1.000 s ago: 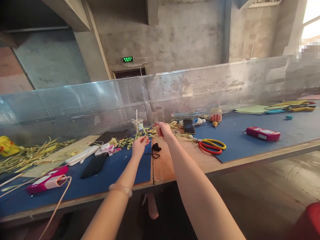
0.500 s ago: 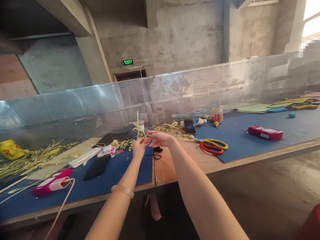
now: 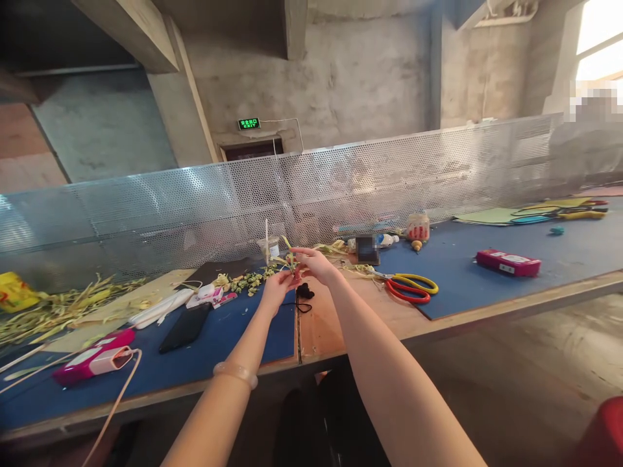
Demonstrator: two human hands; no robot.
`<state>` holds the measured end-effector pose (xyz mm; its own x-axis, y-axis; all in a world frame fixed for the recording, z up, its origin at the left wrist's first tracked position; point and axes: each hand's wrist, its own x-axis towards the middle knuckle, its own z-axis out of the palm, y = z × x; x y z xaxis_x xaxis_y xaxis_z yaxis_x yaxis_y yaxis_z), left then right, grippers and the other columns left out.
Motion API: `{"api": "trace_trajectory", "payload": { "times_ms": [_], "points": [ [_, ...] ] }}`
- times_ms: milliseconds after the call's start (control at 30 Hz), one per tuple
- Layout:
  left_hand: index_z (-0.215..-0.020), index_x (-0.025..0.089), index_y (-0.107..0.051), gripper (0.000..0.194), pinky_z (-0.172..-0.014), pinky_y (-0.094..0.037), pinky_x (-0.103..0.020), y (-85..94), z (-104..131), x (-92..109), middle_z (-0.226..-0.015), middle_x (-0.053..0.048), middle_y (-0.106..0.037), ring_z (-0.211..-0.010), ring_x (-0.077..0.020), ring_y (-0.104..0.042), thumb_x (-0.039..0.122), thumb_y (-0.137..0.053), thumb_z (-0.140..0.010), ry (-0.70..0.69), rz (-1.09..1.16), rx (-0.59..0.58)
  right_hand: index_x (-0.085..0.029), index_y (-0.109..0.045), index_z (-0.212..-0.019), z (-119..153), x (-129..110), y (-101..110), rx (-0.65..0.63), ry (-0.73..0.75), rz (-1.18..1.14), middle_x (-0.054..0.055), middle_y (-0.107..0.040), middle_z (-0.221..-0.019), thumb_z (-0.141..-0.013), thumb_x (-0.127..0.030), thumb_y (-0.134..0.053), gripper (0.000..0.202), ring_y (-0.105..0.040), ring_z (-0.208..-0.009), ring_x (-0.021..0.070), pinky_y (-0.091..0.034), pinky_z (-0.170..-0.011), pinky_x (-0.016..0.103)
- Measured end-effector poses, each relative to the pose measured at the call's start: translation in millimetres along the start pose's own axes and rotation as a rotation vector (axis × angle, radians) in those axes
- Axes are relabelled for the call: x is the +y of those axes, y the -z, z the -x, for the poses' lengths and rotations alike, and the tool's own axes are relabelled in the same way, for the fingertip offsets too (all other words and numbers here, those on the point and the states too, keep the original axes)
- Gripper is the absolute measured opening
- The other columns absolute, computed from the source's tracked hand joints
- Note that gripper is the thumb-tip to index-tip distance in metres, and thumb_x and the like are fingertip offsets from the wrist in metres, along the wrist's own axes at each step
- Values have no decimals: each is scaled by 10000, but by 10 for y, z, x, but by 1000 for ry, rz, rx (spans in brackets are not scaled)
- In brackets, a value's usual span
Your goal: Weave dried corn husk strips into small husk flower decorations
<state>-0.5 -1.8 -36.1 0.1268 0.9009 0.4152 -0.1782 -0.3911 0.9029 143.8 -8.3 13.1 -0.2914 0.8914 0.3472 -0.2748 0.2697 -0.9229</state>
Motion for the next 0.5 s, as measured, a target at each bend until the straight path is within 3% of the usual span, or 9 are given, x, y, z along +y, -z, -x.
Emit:
{"api": "trace_trajectory", "payload": {
  "times_ms": [100,300,500],
  "points": [
    [-766,121,-633,62,-772,-516,-365,6,3,2,-762,-67,-681,-692,-169,-658,138,-575,-749,11,12,-9,-237,-520,-1152,-63,86,-60,59,44,-61,37,-656,-933,-753,-175,-571,407,-552,-528,70,-449,-464,187],
    [-790,131,-635,108,-765,-519,-342,26,-17,22,-727,-61,-692,-676,-163,-661,210,-566,-766,28,-2,38,-186,-572,-1024,-217,322,-240,165,100,-160,28,-664,-848,-698,-171,-604,328,-480,-469,42,-385,-414,154],
    [-777,140,-636,149,-695,-536,-363,-8,-16,8,-643,-61,-689,-628,-195,-669,223,-513,-794,75,-26,13,-184,-572,-1017,-167,443,-125,238,93,-173,-4,-634,-685,-664,-169,-610,355,-498,-461,61,-377,-405,165]
  ]
}}
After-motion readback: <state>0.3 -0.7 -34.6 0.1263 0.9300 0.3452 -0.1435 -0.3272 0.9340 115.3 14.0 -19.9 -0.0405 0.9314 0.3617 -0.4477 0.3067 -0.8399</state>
